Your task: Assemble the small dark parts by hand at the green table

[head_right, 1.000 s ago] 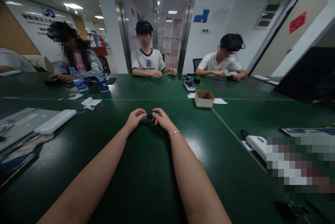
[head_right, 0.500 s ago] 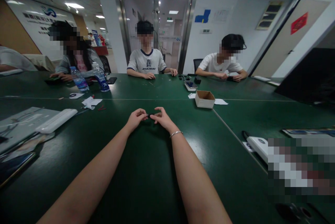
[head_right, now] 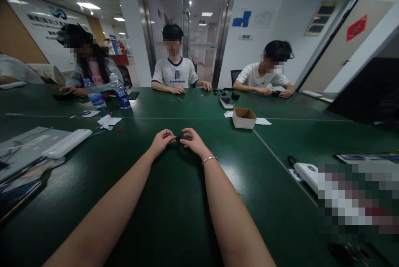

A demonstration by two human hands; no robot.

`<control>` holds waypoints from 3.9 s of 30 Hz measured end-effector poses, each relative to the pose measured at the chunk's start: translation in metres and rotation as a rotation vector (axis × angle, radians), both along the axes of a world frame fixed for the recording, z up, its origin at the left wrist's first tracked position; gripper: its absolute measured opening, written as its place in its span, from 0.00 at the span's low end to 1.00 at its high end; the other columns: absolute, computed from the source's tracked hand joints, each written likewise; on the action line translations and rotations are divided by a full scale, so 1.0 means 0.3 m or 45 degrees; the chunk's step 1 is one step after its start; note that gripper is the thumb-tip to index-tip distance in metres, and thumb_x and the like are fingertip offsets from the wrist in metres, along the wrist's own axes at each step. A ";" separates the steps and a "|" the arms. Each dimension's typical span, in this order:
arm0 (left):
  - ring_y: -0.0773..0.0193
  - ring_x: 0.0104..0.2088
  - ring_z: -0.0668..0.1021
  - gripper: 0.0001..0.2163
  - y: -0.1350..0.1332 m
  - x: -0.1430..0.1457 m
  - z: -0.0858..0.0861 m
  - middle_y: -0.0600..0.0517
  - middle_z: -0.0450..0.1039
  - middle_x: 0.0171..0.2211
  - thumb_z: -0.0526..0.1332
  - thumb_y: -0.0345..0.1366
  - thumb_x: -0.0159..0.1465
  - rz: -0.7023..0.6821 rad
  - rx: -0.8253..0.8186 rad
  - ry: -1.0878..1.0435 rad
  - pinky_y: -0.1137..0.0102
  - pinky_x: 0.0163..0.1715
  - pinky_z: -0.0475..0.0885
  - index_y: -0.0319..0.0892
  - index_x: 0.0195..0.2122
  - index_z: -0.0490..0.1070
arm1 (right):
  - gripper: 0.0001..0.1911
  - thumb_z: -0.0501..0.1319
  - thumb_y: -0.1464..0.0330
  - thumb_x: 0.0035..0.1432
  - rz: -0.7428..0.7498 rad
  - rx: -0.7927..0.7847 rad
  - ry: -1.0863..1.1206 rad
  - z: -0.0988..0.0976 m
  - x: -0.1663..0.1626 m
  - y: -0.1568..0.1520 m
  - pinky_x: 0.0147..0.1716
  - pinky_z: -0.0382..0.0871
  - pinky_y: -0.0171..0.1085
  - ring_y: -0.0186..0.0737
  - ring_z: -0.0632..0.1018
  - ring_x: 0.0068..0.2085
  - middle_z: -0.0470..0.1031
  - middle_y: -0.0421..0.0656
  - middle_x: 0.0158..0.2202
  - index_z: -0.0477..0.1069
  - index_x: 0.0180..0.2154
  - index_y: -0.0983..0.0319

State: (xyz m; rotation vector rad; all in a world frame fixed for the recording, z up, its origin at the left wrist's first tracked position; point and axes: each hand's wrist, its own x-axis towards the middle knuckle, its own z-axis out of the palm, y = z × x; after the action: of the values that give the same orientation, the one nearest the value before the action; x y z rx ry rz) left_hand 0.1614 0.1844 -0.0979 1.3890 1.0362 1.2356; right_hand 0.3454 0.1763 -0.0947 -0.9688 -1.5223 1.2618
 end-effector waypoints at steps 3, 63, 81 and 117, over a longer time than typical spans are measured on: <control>0.66 0.28 0.77 0.07 0.002 0.002 -0.003 0.54 0.72 0.25 0.65 0.33 0.52 0.007 -0.003 -0.022 0.70 0.33 0.71 0.39 0.29 0.68 | 0.31 0.71 0.68 0.42 -0.030 -0.009 -0.007 -0.005 0.003 0.002 0.26 0.68 0.31 0.28 0.72 0.25 0.70 0.38 0.39 0.62 0.48 0.58; 0.66 0.29 0.77 0.06 0.000 0.002 0.011 0.51 0.75 0.29 0.63 0.32 0.53 0.026 -0.025 -0.039 0.69 0.35 0.73 0.39 0.33 0.75 | 0.26 0.69 0.64 0.46 -0.069 0.000 -0.027 -0.006 -0.003 0.007 0.26 0.70 0.32 0.29 0.72 0.25 0.69 0.38 0.36 0.64 0.47 0.58; 0.65 0.30 0.77 0.07 0.001 0.000 0.007 0.50 0.76 0.28 0.65 0.35 0.53 0.033 -0.022 -0.022 0.67 0.36 0.73 0.38 0.32 0.76 | 0.22 0.67 0.66 0.49 -0.032 -0.005 -0.037 -0.010 0.000 0.009 0.26 0.69 0.32 0.29 0.72 0.24 0.69 0.37 0.33 0.64 0.45 0.59; 0.66 0.26 0.74 0.13 0.001 -0.001 0.005 0.51 0.74 0.26 0.68 0.43 0.51 0.010 0.038 0.023 0.68 0.32 0.70 0.39 0.31 0.75 | 0.17 0.63 0.75 0.48 -0.026 0.143 -0.312 -0.030 -0.014 0.020 0.27 0.64 0.33 0.31 0.69 0.27 0.72 0.38 0.34 0.69 0.42 0.61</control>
State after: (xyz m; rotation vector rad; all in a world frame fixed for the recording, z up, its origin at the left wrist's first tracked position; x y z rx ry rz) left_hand 0.1612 0.1848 -0.0964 1.4225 1.0406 1.2504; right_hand 0.3411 0.1825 -0.1036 -1.0927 -1.7469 1.0598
